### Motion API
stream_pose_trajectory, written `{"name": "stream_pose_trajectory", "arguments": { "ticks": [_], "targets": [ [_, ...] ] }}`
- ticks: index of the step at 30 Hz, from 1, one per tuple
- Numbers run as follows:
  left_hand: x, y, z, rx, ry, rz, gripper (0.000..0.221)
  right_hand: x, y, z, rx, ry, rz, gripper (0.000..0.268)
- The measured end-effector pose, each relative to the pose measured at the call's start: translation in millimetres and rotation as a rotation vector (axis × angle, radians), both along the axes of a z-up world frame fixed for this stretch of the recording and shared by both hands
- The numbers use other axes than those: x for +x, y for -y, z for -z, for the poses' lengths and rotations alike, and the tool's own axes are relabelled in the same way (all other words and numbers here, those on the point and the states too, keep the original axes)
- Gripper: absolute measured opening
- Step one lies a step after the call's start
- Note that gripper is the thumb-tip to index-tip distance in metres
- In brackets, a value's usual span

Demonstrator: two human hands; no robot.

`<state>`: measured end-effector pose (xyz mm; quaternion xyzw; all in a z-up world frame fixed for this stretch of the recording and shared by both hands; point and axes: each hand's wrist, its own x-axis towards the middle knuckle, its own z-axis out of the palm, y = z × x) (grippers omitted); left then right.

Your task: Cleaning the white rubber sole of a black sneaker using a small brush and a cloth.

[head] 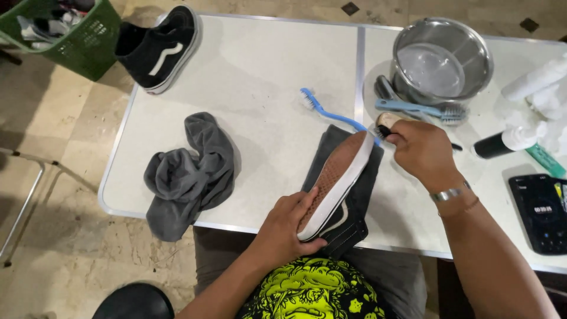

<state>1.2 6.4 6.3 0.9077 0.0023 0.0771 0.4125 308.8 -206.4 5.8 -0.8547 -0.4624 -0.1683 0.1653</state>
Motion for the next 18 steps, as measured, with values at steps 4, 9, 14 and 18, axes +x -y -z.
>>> {"name": "stream_pose_trajectory", "arguments": {
  "ticks": [4, 9, 14, 18],
  "targets": [
    [1, 1, 2, -0.017, -0.022, 0.007, 0.116, 4, 0, 9, 0.087, -0.168, -0.058, 0.014],
    [-1, 2, 3, -0.016, -0.032, 0.011, 0.115, -13, -7, -16, -0.013, -0.011, 0.009, 0.018],
    [1, 2, 15, 0.04, 0.113, -0.02, 0.118, 2, -2, 15, 0.024, -0.178, 0.068, 0.013],
    [1, 0, 12, 0.017, 0.15, -0.023, 0.117, -9, -3, -2, -0.37, -0.113, 0.26, 0.016]
  ]
}}
